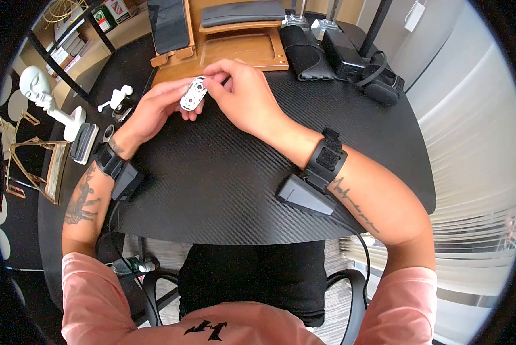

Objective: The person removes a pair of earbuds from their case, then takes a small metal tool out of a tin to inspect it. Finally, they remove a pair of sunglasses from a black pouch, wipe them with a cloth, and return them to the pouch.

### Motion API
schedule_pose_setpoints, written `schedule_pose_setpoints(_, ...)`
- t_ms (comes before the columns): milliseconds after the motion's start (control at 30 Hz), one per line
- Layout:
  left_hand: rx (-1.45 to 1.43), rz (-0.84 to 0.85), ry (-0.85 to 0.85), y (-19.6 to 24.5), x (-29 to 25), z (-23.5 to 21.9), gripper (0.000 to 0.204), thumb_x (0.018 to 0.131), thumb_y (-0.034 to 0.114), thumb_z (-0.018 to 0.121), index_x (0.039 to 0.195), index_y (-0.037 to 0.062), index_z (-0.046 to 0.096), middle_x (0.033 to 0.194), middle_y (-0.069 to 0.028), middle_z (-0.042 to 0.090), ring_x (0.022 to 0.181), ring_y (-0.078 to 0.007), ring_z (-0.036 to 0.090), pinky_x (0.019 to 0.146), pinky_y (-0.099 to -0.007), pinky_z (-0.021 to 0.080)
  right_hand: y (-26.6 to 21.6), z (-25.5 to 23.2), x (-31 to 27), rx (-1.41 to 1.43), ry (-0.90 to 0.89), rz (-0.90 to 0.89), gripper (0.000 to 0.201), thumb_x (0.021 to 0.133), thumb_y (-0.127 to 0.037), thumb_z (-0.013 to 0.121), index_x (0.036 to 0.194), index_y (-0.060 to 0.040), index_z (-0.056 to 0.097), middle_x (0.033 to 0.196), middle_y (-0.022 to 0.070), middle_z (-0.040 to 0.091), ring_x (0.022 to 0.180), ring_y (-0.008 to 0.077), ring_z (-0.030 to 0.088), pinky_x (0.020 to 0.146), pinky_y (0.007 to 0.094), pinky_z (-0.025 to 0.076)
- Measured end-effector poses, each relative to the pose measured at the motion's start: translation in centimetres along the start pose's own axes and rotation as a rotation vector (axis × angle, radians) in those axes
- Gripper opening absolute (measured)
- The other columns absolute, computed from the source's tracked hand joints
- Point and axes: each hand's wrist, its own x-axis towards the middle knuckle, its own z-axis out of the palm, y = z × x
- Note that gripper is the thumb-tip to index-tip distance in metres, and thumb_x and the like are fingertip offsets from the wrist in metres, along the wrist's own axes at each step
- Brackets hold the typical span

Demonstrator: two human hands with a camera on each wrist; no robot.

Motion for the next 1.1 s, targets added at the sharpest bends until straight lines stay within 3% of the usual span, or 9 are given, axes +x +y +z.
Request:
schedule_pose_setpoints(67,0.003,-0.007,0.005,-0.2,0.0,-0.1,0.043,0.100,0.030,0.038,0.127,-0.0009,0.050,0.089,-0.0061,0.061,0.076,-0.0104,0.057,0.070,-0.0234,0.046,0.0,0.2,-0.1,0.250,-0.167,0.150,0.021,0.085,-0.011,0.064,0.102,0.0011,0.063,0.073,0.0041,0.062,0.063,0.0087,0.056,0.060,0.0244,0.046)
schedule_pose_setpoints(400,0.027,0.012,0.030,0.1,0.1,0.3,0.036,0.097,0.022,0.042,0.121,-0.0015,0.054,0.096,-0.0073,0.065,0.074,-0.0089,0.057,0.067,-0.0201,0.045,-0.6,-0.4,0.0,0.284,-0.102,0.265,0.011,0.085,-0.007,0.062,0.090,0.0021,0.064,0.068,0.0011,0.062,0.056,0.0044,0.054,0.051,0.0196,0.044)
schedule_pose_setpoints(633,0.090,0.046,0.000,-0.3,0.2,0.2,0.032,0.090,0.012,0.050,0.119,-0.0009,0.057,0.095,-0.0058,0.066,0.074,-0.0077,0.057,0.067,-0.0197,0.044,-0.6,-0.4,-0.1,0.258,-0.106,0.261,0.010,0.084,-0.007,0.062,0.087,0.0019,0.064,0.068,0.0012,0.063,0.056,0.0043,0.055,0.050,0.0192,0.044)
schedule_pose_setpoints(1100,0.168,0.030,0.025,-0.1,0.1,0.3,0.027,0.090,0.013,0.052,0.112,-0.0005,0.061,0.090,-0.0046,0.067,0.073,-0.0068,0.058,0.066,-0.0188,0.045,-0.9,-0.4,-0.1,0.311,-0.143,0.248,0.012,0.086,-0.011,0.064,0.087,0.0017,0.063,0.069,0.0008,0.063,0.054,0.0034,0.053,0.049,0.0181,0.043)
